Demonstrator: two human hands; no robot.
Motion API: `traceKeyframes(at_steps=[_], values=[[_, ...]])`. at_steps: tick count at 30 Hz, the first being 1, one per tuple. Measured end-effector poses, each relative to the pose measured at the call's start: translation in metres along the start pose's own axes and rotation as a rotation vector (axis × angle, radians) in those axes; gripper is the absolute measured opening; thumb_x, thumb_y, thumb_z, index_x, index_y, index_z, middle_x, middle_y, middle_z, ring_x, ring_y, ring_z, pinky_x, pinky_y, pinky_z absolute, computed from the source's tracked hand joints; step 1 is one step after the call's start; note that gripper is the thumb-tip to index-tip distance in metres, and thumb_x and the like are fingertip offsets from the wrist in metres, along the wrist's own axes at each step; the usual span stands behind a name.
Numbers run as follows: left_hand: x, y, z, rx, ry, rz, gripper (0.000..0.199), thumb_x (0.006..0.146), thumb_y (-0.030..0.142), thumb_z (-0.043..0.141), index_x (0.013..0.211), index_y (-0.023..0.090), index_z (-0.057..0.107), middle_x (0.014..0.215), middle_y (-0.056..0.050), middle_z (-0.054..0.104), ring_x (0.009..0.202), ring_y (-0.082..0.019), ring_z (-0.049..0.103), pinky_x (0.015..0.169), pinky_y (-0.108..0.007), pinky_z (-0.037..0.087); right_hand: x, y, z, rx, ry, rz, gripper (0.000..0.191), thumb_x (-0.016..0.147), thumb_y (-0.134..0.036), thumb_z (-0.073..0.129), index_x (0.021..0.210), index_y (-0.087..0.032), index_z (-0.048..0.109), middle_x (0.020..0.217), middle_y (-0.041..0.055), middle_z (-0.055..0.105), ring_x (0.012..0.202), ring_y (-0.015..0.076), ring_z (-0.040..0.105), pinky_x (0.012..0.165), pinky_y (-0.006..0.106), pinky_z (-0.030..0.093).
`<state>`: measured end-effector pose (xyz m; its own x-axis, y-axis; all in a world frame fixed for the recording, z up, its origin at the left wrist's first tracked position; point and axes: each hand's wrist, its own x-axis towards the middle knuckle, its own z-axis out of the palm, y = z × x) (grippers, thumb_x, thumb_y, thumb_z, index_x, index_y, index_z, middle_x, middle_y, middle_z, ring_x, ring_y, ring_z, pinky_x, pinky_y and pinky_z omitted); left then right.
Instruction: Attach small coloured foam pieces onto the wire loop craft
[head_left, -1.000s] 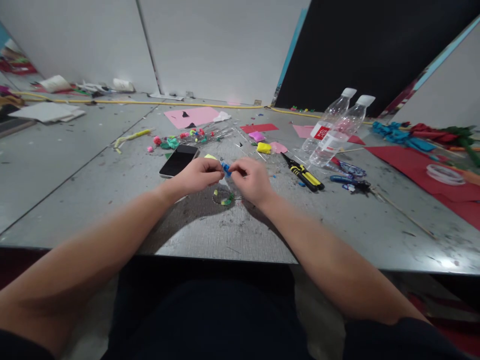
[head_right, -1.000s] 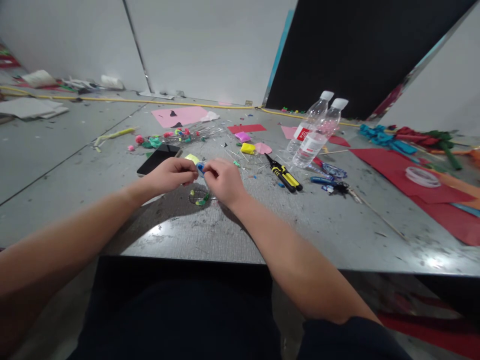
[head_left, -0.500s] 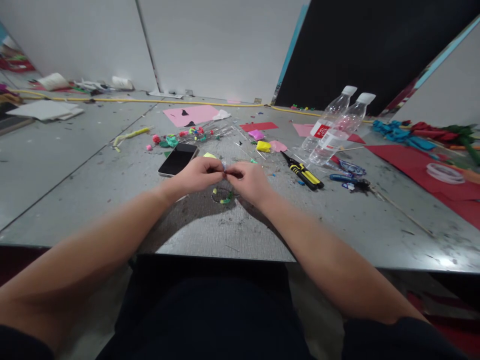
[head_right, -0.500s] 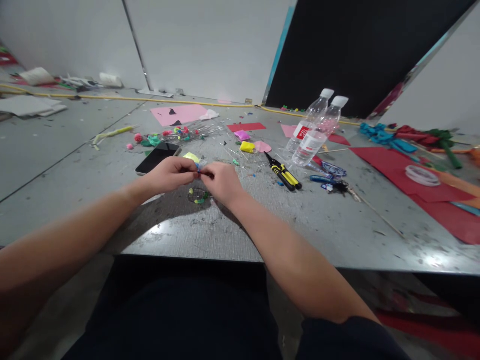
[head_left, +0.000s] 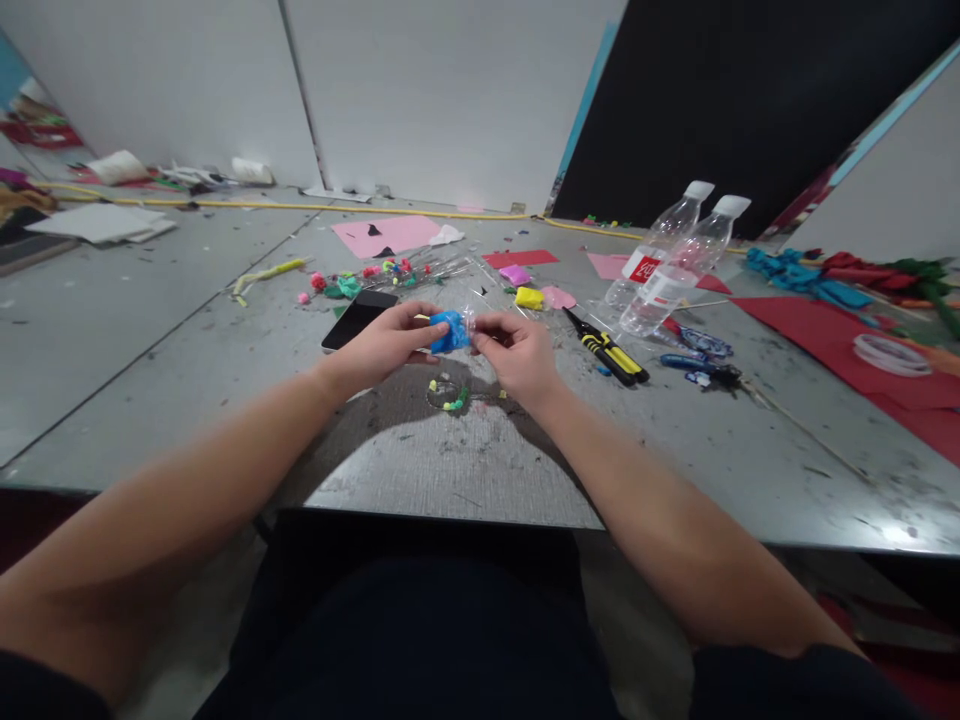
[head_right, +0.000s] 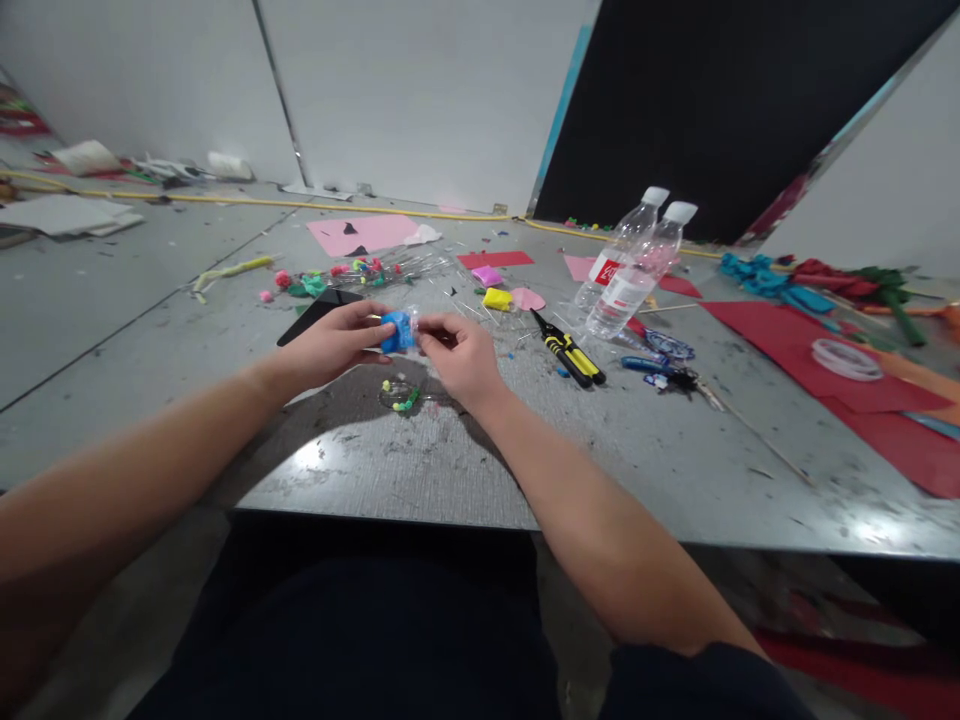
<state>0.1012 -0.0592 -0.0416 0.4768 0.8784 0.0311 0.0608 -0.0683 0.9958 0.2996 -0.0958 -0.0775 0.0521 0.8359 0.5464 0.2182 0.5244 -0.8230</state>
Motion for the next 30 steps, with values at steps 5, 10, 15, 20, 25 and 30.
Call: traceKeyframes(at_steps=[5,10,15,20,25,30], values=[[-0.0019,0.0041,0.0047,0.079,0.041,0.060,0.013,0.085,0.025,0.077,0.092,0.018,0.070,0.085,-0.003,0.071,0.074,-0.012,0.064,0.071,-0.027,0.052,-0.0006,-0.0012,-0.0082,-0.086,-0.041,-0.072,0.021,0.087,-0.042,0.072,0.086,-0.021,0.076,0.090,0.0063,0.075,0.083,0.0203,0.070,0.073,0.037,0.061],[-0.0052,0.0070,0.0059,0.131,0.069,0.109,0.009,0.081,0.018,0.078,0.087,0.016,0.071,0.080,-0.003,0.073,0.072,-0.011,0.064,0.071,-0.027,0.050,-0.0021,-0.0022,-0.0088,-0.134,-0.089,-0.063,0.018,0.084,-0.040,0.076,0.081,-0.023,0.076,0.108,0.0093,0.074,0.100,0.0236,0.070,0.071,0.035,0.062],[-0.0069,0.0044,0.0084,0.132,0.091,0.141,0.014,0.080,0.021,0.079,0.088,0.014,0.071,0.081,-0.004,0.074,0.073,-0.012,0.066,0.071,-0.027,0.051,-0.0046,-0.0057,-0.0057,-0.092,-0.135,-0.069,0.016,0.085,-0.036,0.075,0.078,-0.022,0.075,0.112,0.0094,0.072,0.105,0.0234,0.069,0.072,0.034,0.063],[-0.0060,0.0020,0.0080,0.108,0.124,0.154,0.018,0.079,0.023,0.081,0.092,0.015,0.071,0.076,-0.002,0.072,0.071,-0.012,0.065,0.071,-0.028,0.053,-0.0037,-0.0070,-0.0061,-0.070,-0.208,-0.081,0.012,0.088,-0.030,0.071,0.080,-0.023,0.074,0.112,0.0094,0.072,0.105,0.0231,0.069,0.070,0.032,0.062],[-0.0026,-0.0001,0.0044,-0.005,0.122,0.033,0.016,0.082,0.020,0.081,0.088,0.016,0.067,0.074,0.000,0.069,0.065,-0.010,0.064,0.064,-0.025,0.053,-0.0014,-0.0036,-0.0043,-0.147,-0.127,-0.093,0.003,0.084,-0.024,0.075,0.082,-0.023,0.076,0.109,0.0091,0.075,0.101,0.0233,0.071,0.070,0.033,0.063],[-0.0044,0.0026,0.0061,-0.121,0.093,-0.055,0.016,0.085,0.018,0.079,0.090,0.017,0.064,0.072,0.001,0.069,0.060,-0.009,0.064,0.057,-0.022,0.049,-0.0032,-0.0012,-0.0024,-0.129,-0.062,-0.052,0.013,0.082,-0.028,0.077,0.094,-0.023,0.079,0.124,0.0098,0.074,0.109,0.0253,0.071,0.068,0.033,0.065]])
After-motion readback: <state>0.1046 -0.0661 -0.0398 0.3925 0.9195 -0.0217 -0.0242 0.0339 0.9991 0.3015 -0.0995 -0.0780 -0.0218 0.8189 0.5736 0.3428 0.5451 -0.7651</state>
